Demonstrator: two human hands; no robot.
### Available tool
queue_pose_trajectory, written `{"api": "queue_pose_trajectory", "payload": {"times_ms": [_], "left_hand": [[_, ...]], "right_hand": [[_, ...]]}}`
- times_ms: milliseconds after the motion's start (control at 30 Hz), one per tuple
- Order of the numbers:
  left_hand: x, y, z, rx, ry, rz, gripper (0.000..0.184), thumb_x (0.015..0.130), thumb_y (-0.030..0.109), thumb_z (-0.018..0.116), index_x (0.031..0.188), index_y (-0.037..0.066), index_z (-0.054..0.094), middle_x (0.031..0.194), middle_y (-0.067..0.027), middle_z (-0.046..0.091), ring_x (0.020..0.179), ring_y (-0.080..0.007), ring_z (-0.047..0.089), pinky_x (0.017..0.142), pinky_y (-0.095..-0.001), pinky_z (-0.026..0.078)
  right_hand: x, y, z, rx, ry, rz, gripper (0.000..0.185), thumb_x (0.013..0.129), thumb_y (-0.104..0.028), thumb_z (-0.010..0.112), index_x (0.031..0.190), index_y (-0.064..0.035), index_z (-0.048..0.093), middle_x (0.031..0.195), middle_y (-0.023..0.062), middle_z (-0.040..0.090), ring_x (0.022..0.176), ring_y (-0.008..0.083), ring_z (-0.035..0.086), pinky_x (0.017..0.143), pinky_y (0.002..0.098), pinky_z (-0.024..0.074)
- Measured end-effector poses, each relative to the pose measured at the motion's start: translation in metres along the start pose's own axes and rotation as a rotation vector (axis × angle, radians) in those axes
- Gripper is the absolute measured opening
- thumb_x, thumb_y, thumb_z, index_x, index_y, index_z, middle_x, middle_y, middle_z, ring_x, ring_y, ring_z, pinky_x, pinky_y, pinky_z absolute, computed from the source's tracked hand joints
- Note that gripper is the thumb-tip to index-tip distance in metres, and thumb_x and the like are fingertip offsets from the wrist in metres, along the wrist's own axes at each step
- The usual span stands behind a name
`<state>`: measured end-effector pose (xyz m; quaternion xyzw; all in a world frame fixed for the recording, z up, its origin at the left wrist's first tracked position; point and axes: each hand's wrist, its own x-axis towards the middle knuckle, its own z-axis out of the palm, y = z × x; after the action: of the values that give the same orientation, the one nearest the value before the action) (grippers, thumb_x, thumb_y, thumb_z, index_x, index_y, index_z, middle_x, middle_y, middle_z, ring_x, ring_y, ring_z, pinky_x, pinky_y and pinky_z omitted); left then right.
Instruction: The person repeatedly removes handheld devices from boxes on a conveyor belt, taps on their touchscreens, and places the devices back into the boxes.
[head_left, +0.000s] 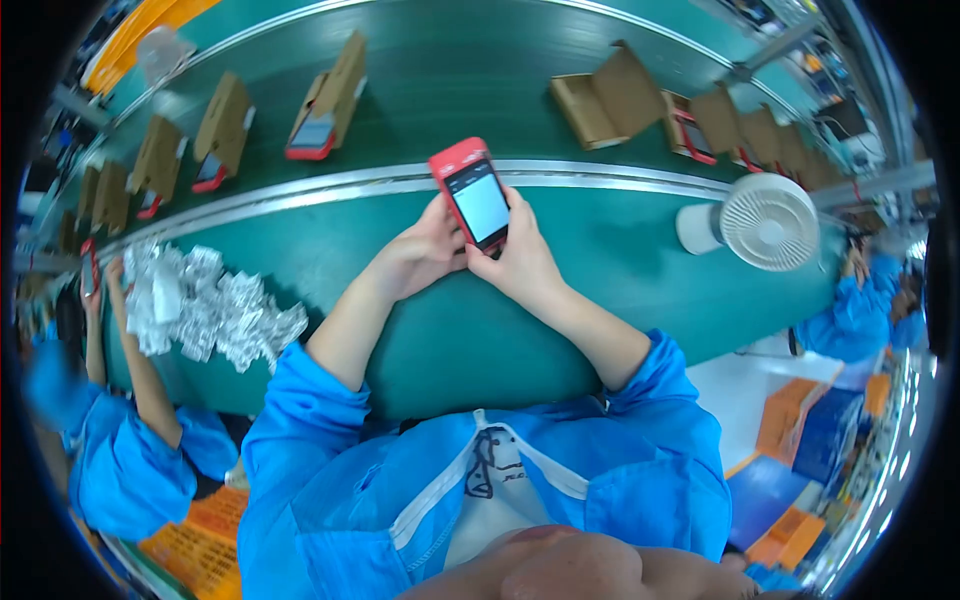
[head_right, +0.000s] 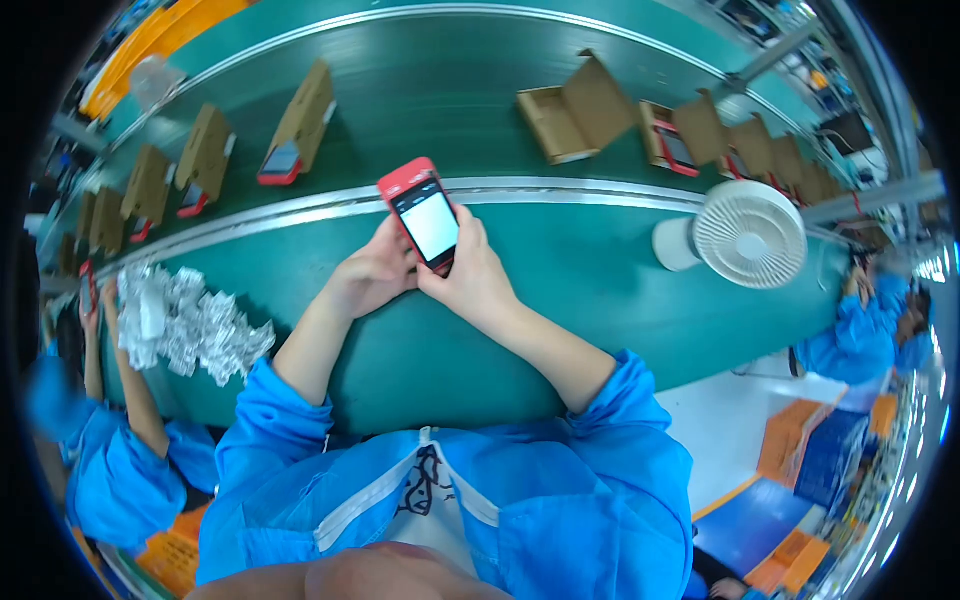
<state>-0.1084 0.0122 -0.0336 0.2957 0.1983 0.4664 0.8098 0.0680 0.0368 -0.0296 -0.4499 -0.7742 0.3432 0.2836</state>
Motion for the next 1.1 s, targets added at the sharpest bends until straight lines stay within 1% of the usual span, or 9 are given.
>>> {"api": "queue_pose_trajectory", "payload": {"times_ms": [133, 167, 267, 400, 567, 700, 833, 1000, 1100], "left_hand": [[-0.001, -0.003, 0.001, 0.053, -0.067, -0.112, 0.093, 0.071, 0.016, 0.064, 0.149, 0.015, 0.014, 0.149, -0.0143, 0.024, 0.135, -0.0325, 0.031, 0.105, -0.0485, 0.034], [-0.002, -0.005, -0.002, 0.104, -0.094, -0.114, 0.086, 0.077, 0.018, 0.063, 0.149, 0.014, 0.016, 0.149, -0.0154, 0.024, 0.134, -0.0325, 0.033, 0.103, -0.0483, 0.037], [-0.001, 0.000, 0.002, 0.137, -0.033, -0.154, 0.081, 0.080, 0.018, 0.061, 0.148, 0.013, 0.018, 0.147, -0.0161, 0.028, 0.132, -0.0321, 0.036, 0.102, -0.0475, 0.039], [-0.001, -0.005, -0.002, 0.142, -0.059, -0.143, 0.072, 0.085, 0.019, 0.059, 0.146, 0.011, 0.022, 0.143, -0.0163, 0.033, 0.128, -0.0304, 0.041, 0.101, -0.0454, 0.040], [-0.001, -0.006, -0.002, 0.130, -0.076, -0.127, 0.067, 0.086, 0.017, 0.057, 0.144, 0.010, 0.025, 0.141, -0.0169, 0.036, 0.126, -0.0314, 0.043, 0.101, -0.0465, 0.040], [0.003, -0.011, 0.002, 0.142, -0.089, -0.121, 0.063, 0.087, 0.016, 0.055, 0.143, 0.010, 0.027, 0.140, -0.0172, 0.038, 0.125, -0.0326, 0.044, 0.100, -0.0474, 0.040], [-0.001, -0.006, 0.002, 0.158, -0.049, -0.139, 0.062, 0.089, 0.019, 0.056, 0.143, 0.009, 0.027, 0.139, -0.0159, 0.039, 0.125, -0.0303, 0.044, 0.100, -0.0460, 0.041], [-0.005, -0.003, -0.002, 0.150, -0.022, -0.151, 0.056, 0.091, 0.019, 0.055, 0.140, 0.006, 0.031, 0.135, -0.0146, 0.043, 0.121, -0.0258, 0.048, 0.099, -0.0419, 0.044], [-0.001, -0.005, -0.004, 0.162, -0.064, -0.183, 0.043, 0.091, 0.016, 0.055, 0.130, 0.003, 0.043, 0.126, -0.0147, 0.051, 0.117, -0.0231, 0.052, 0.098, -0.0383, 0.044]], "right_hand": [[0.014, 0.018, -0.041, 0.219, 0.154, 0.125, 0.069, 0.073, -0.018, 0.070, 0.129, 0.0058, 0.037, 0.113, 0.0234, 0.056, 0.103, 0.0288, 0.060, 0.085, 0.0358, 0.0490], [0.021, 0.021, -0.056, 0.153, 0.263, 0.206, 0.064, 0.074, -0.018, 0.069, 0.125, 0.0072, 0.041, 0.103, 0.0203, 0.061, 0.096, 0.0262, 0.062, 0.082, 0.0346, 0.0491], [0.051, 0.077, -0.103, -0.033, 0.536, 0.171, 0.068, 0.072, -0.022, 0.068, 0.123, 0.0138, 0.040, 0.103, 0.0259, 0.061, 0.093, 0.0307, 0.063, 0.082, 0.0361, 0.0493], [0.078, 0.116, -0.145, -0.288, 0.303, 0.240, 0.068, 0.065, -0.029, 0.069, 0.114, 0.0127, 0.049, 0.107, 0.0294, 0.058, 0.101, 0.0393, 0.059, 0.088, 0.0391, 0.0475], [0.092, 0.121, -0.128, -0.391, 0.410, 0.407, 0.068, 0.070, -0.043, 0.067, 0.110, 0.0100, 0.052, 0.108, 0.0291, 0.059, 0.105, 0.0392, 0.058, 0.091, 0.0417, 0.0461], [0.102, 0.104, -0.115, -0.459, 0.518, 0.519, 0.069, 0.072, -0.047, 0.065, 0.109, 0.0077, 0.046, 0.100, 0.0282, 0.060, 0.093, 0.0406, 0.062, 0.082, 0.0439, 0.0507], [0.108, 0.098, -0.112, -0.515, 0.505, 0.470, 0.069, 0.074, -0.047, 0.065, 0.112, 0.0057, 0.043, 0.101, 0.0278, 0.058, 0.089, 0.0391, 0.063, 0.075, 0.0435, 0.0533], [0.095, 0.054, -0.102, -0.987, 0.563, 0.282, 0.064, 0.079, -0.051, 0.062, 0.108, 0.0035, 0.046, 0.096, 0.0206, 0.058, 0.083, 0.0354, 0.063, 0.070, 0.0455, 0.0523], [0.095, -0.003, -0.056, -0.711, 0.282, 0.042, 0.061, 0.080, -0.051, 0.062, 0.105, 0.0038, 0.050, 0.097, 0.0213, 0.060, 0.088, 0.0344, 0.063, 0.074, 0.0441, 0.0510]]}}
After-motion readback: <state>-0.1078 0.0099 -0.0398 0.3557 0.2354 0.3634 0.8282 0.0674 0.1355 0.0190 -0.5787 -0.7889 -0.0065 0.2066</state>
